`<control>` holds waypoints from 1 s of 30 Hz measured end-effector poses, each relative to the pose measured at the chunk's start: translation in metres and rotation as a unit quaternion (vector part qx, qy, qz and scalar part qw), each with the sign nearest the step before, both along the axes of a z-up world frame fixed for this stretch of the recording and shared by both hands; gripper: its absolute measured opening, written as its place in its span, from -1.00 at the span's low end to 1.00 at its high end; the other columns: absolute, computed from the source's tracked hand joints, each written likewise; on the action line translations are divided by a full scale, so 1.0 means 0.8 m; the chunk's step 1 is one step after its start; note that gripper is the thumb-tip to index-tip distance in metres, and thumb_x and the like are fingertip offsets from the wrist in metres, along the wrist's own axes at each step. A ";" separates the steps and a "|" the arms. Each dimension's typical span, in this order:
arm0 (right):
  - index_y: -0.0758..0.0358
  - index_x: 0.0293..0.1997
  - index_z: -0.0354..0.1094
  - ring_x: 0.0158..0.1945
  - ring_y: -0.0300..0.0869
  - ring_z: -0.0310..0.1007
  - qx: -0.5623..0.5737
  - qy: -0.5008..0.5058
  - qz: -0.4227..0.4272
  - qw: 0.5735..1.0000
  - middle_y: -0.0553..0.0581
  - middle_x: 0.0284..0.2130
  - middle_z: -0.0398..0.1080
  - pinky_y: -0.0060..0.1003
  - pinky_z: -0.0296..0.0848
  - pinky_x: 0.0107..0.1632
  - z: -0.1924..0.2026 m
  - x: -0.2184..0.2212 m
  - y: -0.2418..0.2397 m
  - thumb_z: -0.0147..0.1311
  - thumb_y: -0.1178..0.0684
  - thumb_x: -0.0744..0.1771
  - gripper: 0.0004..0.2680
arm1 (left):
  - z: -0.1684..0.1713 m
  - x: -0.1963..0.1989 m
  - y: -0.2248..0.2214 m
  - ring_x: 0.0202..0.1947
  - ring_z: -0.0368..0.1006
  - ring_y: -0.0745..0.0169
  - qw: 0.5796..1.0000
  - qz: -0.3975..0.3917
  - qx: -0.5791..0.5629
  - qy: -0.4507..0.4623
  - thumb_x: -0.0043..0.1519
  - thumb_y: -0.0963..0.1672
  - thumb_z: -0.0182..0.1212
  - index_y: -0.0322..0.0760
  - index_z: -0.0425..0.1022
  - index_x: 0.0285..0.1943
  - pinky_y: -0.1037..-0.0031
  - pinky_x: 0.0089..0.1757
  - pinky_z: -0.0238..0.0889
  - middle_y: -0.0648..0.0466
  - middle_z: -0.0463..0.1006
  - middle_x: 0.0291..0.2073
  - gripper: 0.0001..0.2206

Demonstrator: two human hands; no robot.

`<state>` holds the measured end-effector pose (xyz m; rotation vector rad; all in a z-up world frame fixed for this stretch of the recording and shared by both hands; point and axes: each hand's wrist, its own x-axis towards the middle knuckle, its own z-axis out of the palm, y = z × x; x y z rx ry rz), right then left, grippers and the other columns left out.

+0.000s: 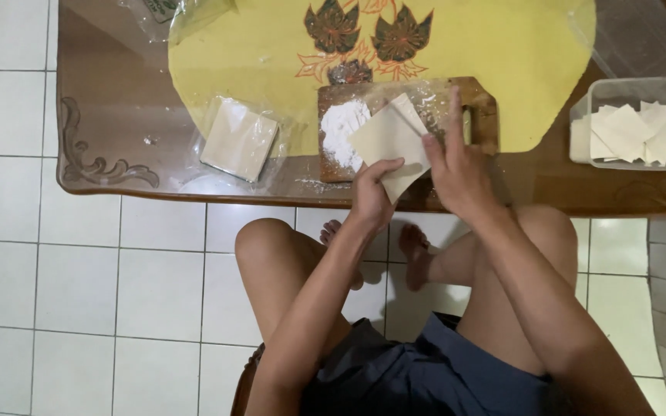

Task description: A person is manually cutting square sheets of food product into smaller pieces using a knife on a wooden cutting board.

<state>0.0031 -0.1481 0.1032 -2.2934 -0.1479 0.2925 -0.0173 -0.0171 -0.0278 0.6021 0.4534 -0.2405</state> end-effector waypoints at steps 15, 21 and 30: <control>0.03 0.62 -0.42 -0.49 0.18 0.49 -0.088 -0.035 0.024 0.995 0.46 -0.45 0.49 -0.01 0.41 -0.33 0.064 0.000 0.025 -0.28 -0.17 0.46 -0.49 | 0.036 -0.007 0.017 -0.03 0.56 0.04 0.995 0.004 -0.066 0.076 0.01 -0.21 0.35 -0.27 0.46 0.05 0.10 0.16 0.27 -0.10 0.61 0.01 -0.61; 0.12 0.61 -0.34 -0.71 -0.04 0.41 -0.106 -0.033 0.063 0.992 0.37 -0.40 0.52 -0.25 0.36 -0.61 0.068 0.003 0.034 -0.26 -0.14 0.45 -0.49 | -0.008 -0.011 0.019 -0.02 0.57 0.03 0.993 -0.020 -0.077 0.087 0.01 -0.23 0.31 -0.25 0.53 0.01 0.11 0.15 0.30 -0.09 0.62 0.02 -0.66; 0.11 0.61 -0.29 -0.66 0.12 0.44 -0.029 -0.034 0.047 0.998 0.37 -0.64 0.44 -0.10 0.39 -0.53 0.003 0.002 0.020 -0.29 -0.11 0.45 -0.51 | 0.122 -0.009 0.030 -0.07 0.56 0.10 0.992 -0.041 -0.067 0.100 0.01 -0.21 0.32 -0.32 0.54 -0.03 0.16 0.13 0.31 -0.06 0.64 -0.07 -0.69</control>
